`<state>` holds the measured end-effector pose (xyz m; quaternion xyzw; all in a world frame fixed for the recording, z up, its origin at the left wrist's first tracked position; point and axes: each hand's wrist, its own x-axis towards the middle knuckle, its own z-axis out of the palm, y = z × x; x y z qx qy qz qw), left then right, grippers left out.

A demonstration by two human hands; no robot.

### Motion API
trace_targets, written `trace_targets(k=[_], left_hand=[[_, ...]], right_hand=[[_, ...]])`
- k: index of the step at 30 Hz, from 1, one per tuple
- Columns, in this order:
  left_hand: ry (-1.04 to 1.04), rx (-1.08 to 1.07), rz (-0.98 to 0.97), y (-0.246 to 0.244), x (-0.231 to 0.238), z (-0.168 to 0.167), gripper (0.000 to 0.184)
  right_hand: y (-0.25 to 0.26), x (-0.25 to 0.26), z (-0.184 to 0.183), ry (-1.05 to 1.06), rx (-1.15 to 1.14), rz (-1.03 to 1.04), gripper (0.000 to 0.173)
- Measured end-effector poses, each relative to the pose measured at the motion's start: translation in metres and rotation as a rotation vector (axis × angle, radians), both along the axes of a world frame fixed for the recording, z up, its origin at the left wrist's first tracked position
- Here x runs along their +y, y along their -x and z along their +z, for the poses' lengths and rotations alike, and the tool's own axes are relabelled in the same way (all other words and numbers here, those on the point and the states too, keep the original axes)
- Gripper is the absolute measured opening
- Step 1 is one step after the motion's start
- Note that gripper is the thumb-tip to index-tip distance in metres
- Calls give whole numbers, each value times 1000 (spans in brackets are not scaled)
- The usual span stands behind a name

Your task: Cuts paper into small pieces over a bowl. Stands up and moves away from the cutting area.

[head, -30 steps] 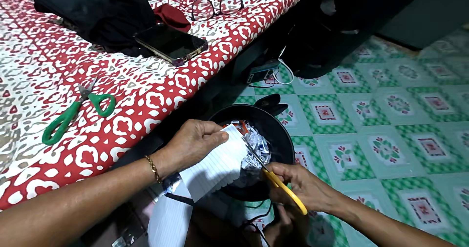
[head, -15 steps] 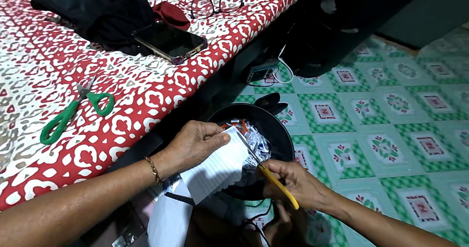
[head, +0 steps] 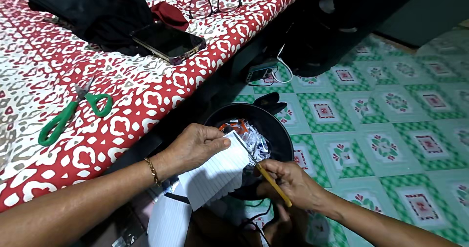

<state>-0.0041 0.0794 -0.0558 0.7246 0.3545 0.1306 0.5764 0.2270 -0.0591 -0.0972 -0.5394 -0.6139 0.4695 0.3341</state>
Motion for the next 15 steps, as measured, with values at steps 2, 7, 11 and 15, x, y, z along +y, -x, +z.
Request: trace_targets(k=[2, 7, 11, 15], left_hand=[[20, 7, 3, 0, 0, 1, 20], [61, 58, -47, -1, 1, 4, 20], [78, 79, -60, -1, 1, 6, 19], [66, 57, -66, 0, 1, 4, 18]], right_hand=[[0, 0, -2, -25, 11, -11, 25], [0, 0, -1, 1, -16, 25, 31], [1, -1, -4, -38, 19, 18, 28], [0, -2, -2, 8, 117, -15, 18]])
